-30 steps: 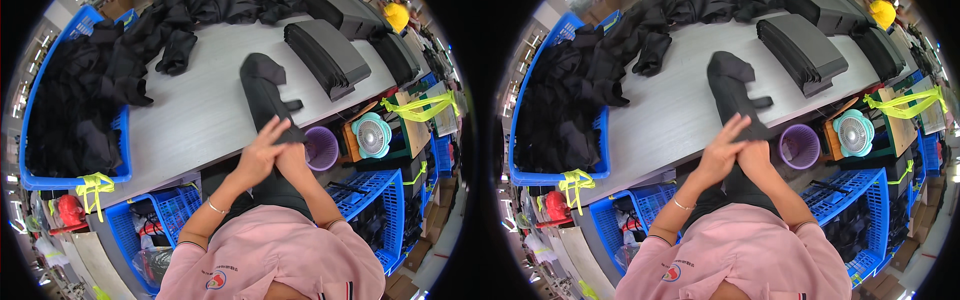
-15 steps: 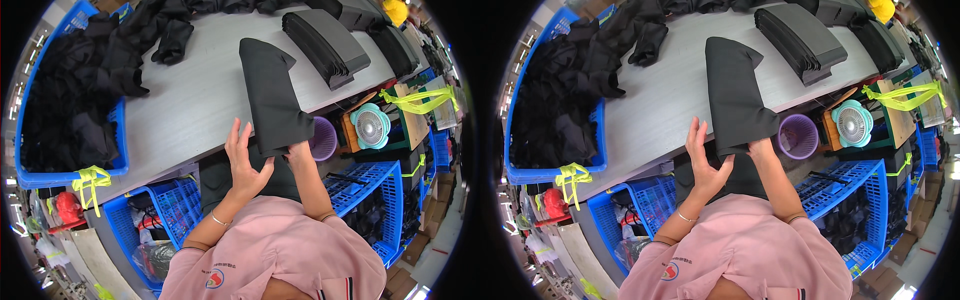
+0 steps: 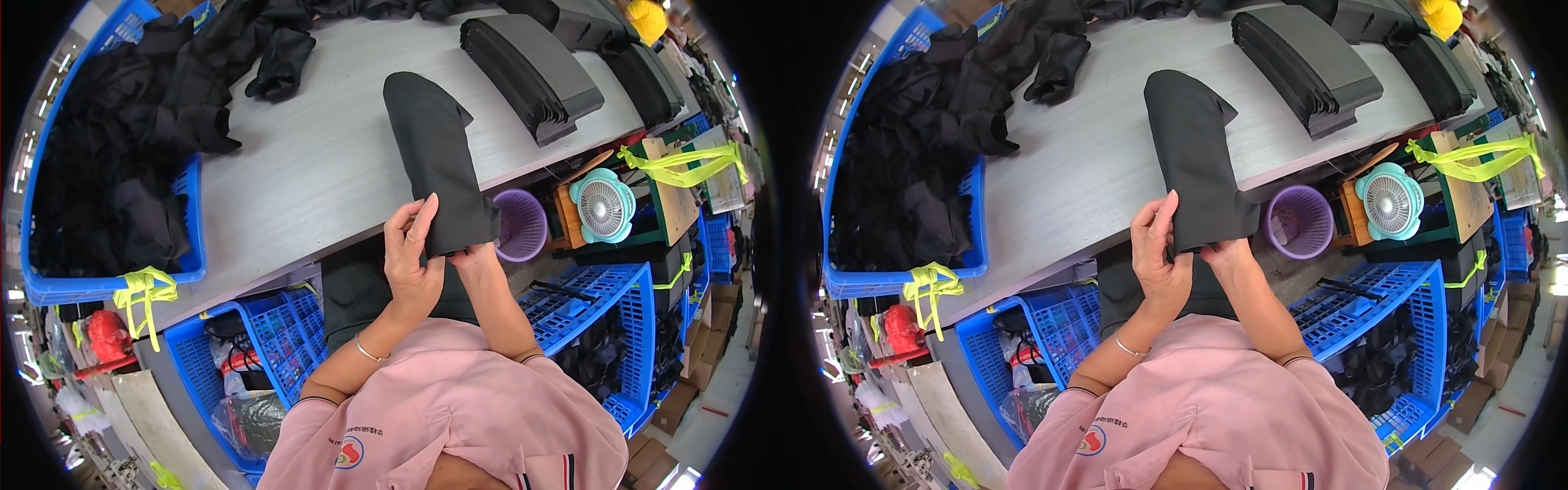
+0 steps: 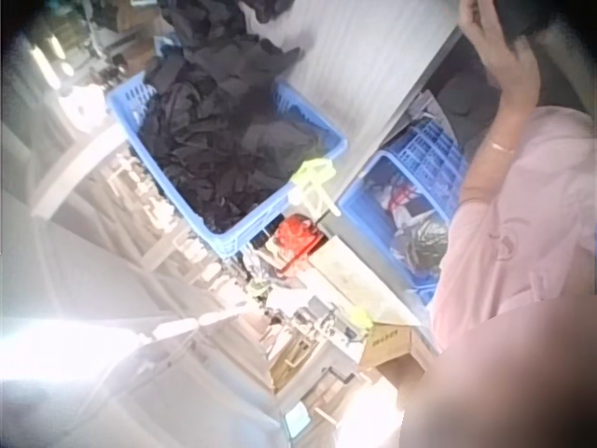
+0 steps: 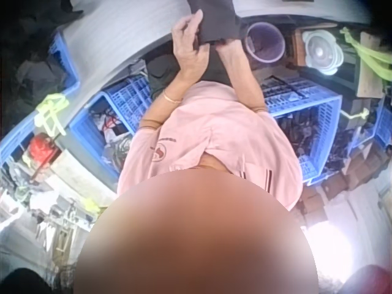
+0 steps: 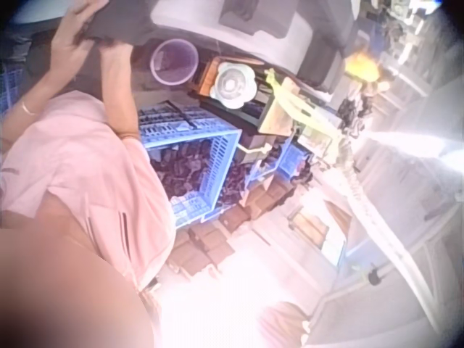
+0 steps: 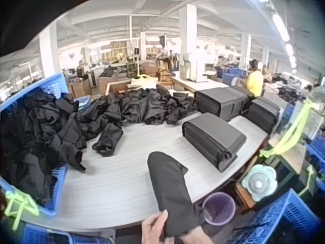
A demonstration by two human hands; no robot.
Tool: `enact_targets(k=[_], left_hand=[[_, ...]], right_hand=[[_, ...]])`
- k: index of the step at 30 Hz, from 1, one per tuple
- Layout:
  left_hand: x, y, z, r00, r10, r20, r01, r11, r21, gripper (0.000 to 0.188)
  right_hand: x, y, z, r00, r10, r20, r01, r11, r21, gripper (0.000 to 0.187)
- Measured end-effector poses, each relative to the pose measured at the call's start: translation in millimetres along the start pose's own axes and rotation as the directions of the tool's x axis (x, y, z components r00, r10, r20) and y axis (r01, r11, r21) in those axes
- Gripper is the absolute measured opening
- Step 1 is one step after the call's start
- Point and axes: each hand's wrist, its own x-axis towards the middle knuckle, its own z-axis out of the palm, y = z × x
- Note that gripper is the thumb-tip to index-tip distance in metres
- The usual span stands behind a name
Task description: The person is sorting and folding black fabric items at a manufacturing facility workspace.
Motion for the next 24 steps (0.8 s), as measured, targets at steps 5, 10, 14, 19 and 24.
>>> enact_targets(k=[5,10,14,19,24], left_hand=[[-1.1,-2.2,2.7,1.000,0.008,0.010,-0.008,1.000,-0.015,0.078],[-2.7,-10.2,1.2,0.998,-0.011,0.060,0.011,1.000,-0.002,0.082],[-4.4,-12.0,-3.5,0.996,0.004,0.089,-0.001,0.999,-0.036,0.084],[-14.1,-17.9,-17.8,0.994,-0.005,0.110,0.025,0.982,-0.185,0.080],[-23.9,-20.1,-22.4,0.919,-0.392,0.049,0.395,0.911,-0.116,0.050]], right_hand=[[2.5,2.3,-5.4,0.994,0.071,0.085,-0.077,0.995,0.068,0.032],[3.5,9.1,5.9,0.999,0.053,0.002,-0.053,0.997,0.054,0.029],[6.3,9.0,-5.3,0.994,0.104,0.038,-0.106,0.992,0.072,0.030],[-0.9,11.1,24.7,0.982,-0.030,-0.188,-0.009,0.979,-0.205,0.032],[51.0,53.0,-60.3,0.665,-0.500,0.556,0.571,-0.139,-0.809,0.042]])
